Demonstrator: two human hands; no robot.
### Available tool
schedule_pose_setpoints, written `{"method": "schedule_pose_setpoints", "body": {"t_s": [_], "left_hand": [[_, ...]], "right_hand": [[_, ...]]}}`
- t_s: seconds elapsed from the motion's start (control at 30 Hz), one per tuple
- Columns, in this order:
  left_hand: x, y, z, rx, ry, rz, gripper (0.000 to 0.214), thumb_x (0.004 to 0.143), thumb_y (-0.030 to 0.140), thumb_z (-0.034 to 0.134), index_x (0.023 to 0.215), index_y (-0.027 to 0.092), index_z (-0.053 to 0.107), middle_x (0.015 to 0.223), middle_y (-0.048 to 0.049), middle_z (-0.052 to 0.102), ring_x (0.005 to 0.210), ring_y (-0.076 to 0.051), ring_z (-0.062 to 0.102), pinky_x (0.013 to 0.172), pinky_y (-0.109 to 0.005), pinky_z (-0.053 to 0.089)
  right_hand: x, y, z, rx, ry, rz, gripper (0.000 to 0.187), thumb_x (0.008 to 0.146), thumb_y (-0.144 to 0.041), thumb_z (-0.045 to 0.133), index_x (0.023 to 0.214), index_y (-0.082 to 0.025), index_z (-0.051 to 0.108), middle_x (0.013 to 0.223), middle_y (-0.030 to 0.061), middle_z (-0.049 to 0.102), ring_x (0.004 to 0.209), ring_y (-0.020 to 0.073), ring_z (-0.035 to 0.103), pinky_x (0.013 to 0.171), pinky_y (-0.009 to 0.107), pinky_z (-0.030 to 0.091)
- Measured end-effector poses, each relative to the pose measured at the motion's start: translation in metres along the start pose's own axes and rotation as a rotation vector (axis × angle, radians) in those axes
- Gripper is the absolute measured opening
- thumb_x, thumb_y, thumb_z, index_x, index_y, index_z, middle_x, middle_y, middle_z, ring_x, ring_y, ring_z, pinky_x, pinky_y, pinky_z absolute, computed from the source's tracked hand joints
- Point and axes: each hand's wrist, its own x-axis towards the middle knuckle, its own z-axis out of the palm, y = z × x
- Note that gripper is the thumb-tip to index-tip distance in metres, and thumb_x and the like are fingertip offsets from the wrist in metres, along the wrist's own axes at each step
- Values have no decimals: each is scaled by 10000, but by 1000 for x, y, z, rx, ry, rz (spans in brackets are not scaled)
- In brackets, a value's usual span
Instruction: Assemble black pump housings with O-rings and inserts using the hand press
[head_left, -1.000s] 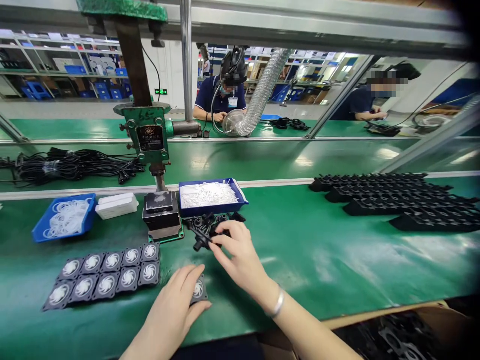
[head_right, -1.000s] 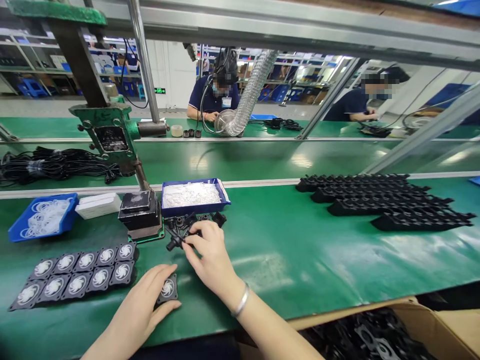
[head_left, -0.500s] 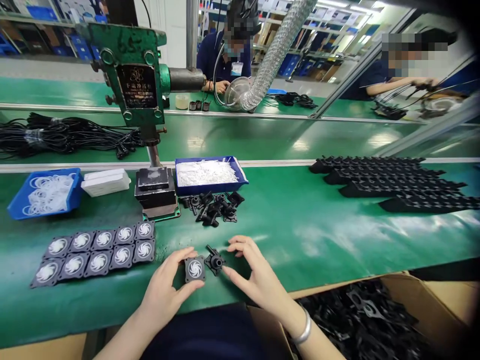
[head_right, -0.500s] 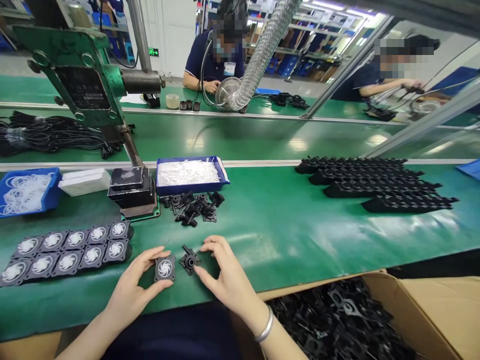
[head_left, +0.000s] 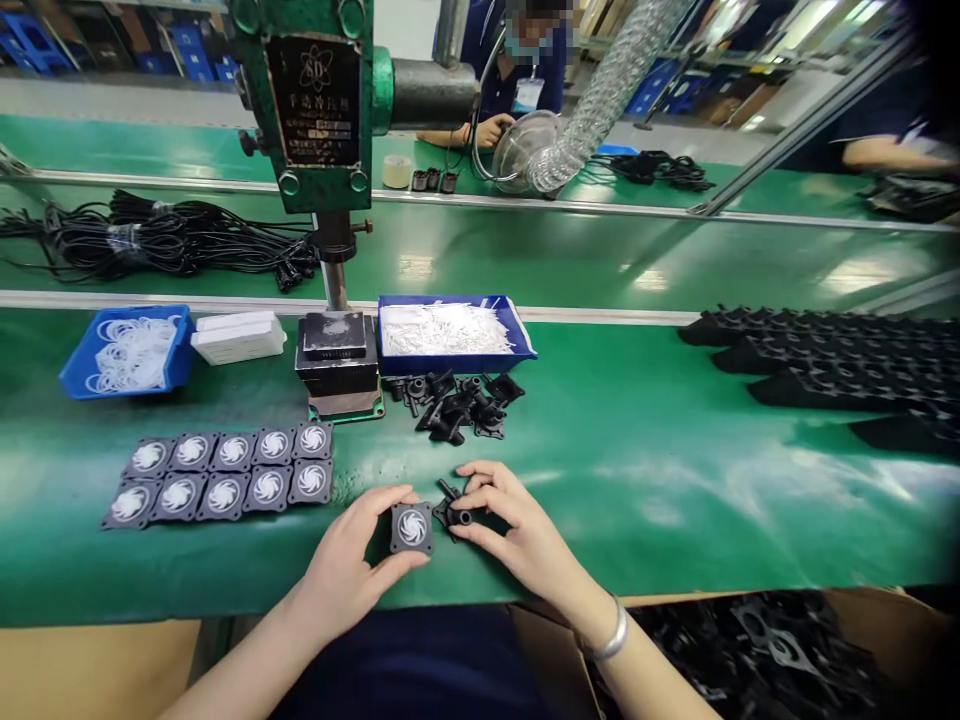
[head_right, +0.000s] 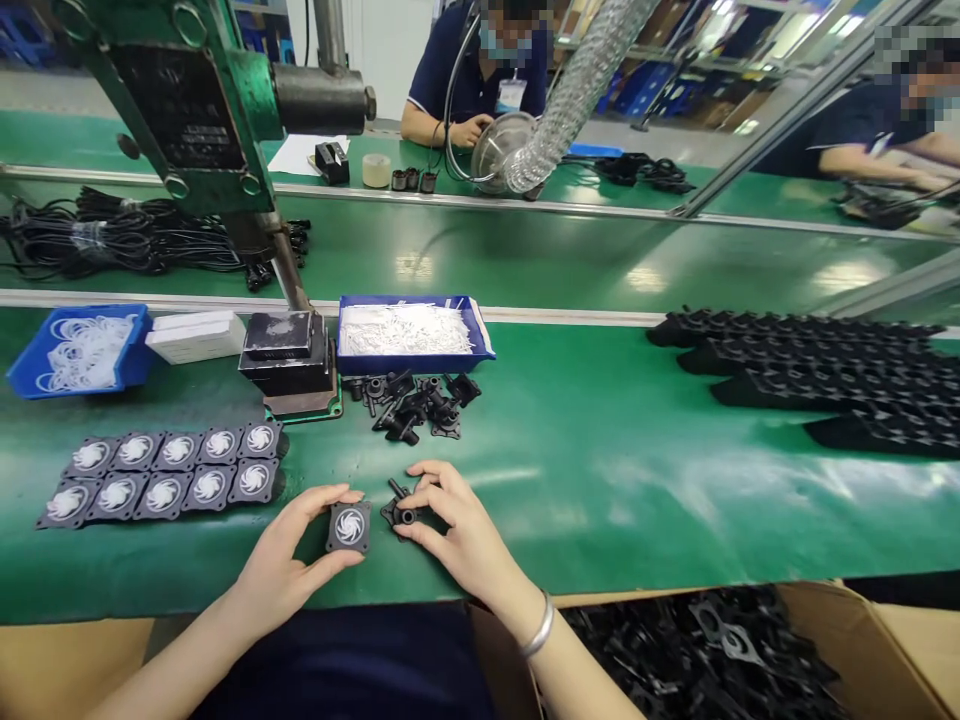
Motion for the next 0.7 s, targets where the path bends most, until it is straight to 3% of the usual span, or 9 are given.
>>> {"method": "schedule_pose_setpoints", "body": {"t_s": [0.17, 0.33, 0.5, 0.7], "left_hand": [[-3, -5, 7, -104, 44, -40, 574, 865, 309, 723, 1360, 277, 434, 1241, -72, 666, 1165, -226, 648, 1029, -434, 540], [-2, -5, 7, -185, 50, -31, 542, 893, 270, 676, 1366, 257, 412, 1200, -80, 658, 1129, -219, 665, 992, -403, 567], [0, -4, 6, -157, 55, -31, 550, 888, 270, 684, 1365, 285, 411, 1240, -73, 633, 1130, -213, 665, 983, -379, 573], [0, -5, 7, -166, 46, -39, 566, 886, 259, 685, 1374, 296, 402, 1239, -67, 633, 1134, -215, 663, 1002, -392, 560]], "right_hand": [[9, -29, -4, 64, 146, -54, 134, 875, -366, 732, 895, -257, 655, 1166, 87, 605, 1104, 256, 603, 934, 429, 531], [24, -59, 10, 78, 34, -259, 150, 891, -321, 724, 979, -281, 610, 1111, 55, 650, 1136, 241, 591, 953, 430, 519], [30, -59, 24, 82, 27, -300, 122, 937, -334, 663, 1000, -261, 589, 1076, 58, 650, 1109, 231, 597, 935, 424, 523], [29, -55, 25, 32, 18, -274, 107, 955, -323, 636, 1007, -253, 574, 1070, 66, 628, 1101, 232, 577, 917, 413, 518]]}}
